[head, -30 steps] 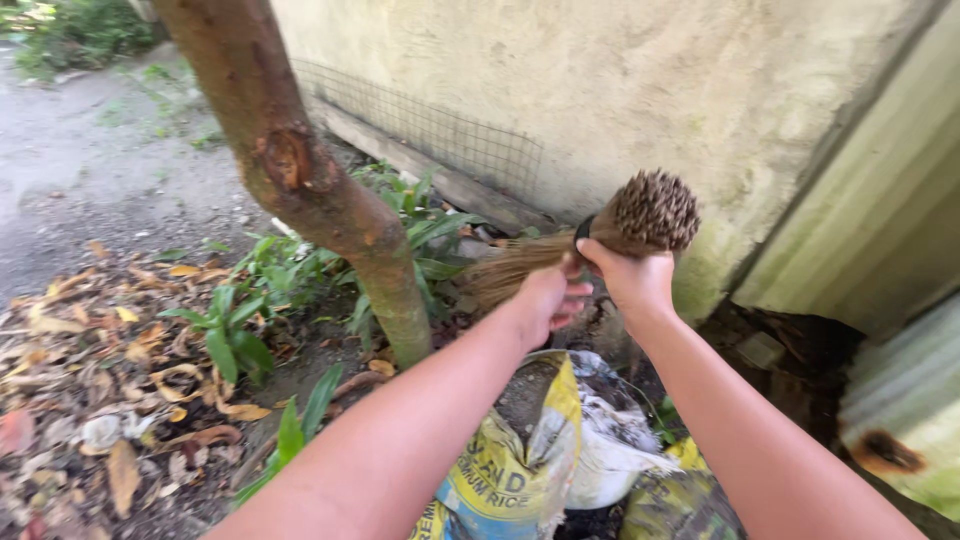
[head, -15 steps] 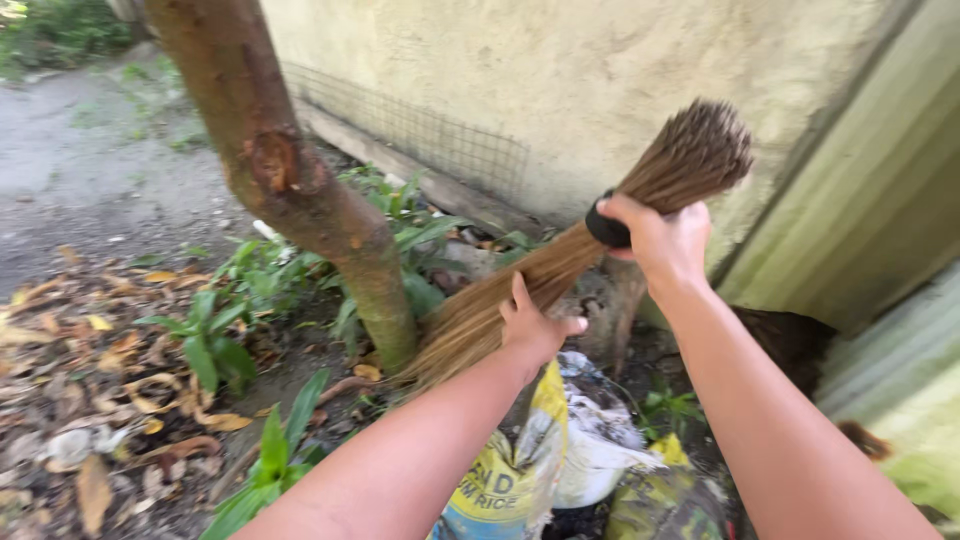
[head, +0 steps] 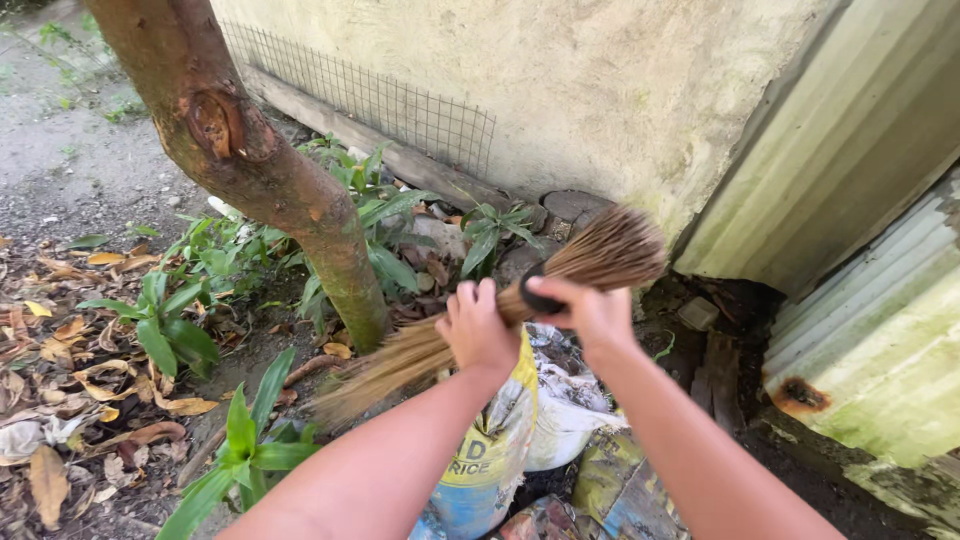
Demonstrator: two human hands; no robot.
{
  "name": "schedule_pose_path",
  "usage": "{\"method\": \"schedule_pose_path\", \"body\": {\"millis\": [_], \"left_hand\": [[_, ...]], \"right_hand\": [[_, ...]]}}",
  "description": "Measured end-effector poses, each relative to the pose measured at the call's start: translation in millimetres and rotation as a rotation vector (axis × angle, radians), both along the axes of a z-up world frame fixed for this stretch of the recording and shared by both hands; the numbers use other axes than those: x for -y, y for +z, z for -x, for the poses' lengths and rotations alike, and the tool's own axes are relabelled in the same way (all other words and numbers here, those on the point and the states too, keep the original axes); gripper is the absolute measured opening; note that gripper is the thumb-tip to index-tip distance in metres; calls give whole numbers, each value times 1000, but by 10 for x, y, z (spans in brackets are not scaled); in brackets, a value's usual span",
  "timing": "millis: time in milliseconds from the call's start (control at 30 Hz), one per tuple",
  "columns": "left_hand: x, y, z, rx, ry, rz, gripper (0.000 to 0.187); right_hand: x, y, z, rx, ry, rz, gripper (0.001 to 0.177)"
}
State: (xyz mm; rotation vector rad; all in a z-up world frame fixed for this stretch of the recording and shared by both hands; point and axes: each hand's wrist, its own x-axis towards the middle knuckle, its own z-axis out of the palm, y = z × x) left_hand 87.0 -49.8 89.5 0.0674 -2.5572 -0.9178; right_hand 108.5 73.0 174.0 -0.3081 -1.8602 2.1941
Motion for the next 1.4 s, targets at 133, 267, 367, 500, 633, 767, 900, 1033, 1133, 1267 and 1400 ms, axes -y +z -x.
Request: {"method": "schedule_pose_path", "body": {"millis": [133,267,367,500,633,767,900,1033,1133,1267,1400], "left_hand": [[-287,407,73,-95,-104,-32,59],[-166,343,201,-114,-296,-14,57],[106,31,170,126,-303,95,51],[460,-316,-176,493,-280,209,55],[414,-235,-275,248,-241,184,56],[136,186,38,39,-354,160,52],[-138,506,320,-60,-480,140,57],[-181,461,495,-179,-489,93,57],[-97,349,493,-216,-517,105,57],[-28,234,374,-128,-580,155,54],[-102,204,372,-141,-603,131,55]], "right_hand": [[-290,465,-118,-130,-128,-24,36],[-262,358,-198,-204,-145,-34,37],[-4,-79,-315,-77,-104,-27,34],[241,-476,-456,128,4,15,33],[76,-376,-484,115,108,12,32],[-189,11,-366,-49,39,-17,35],[-442,298,-273,-150,2,-72,43],[-656,407,-188,-191,391,133,40],[-744,507,-178,124,206,484,55],[-827,414,-115,215,276,519,51],[-947,332,-66,255,283,527,44]]}}
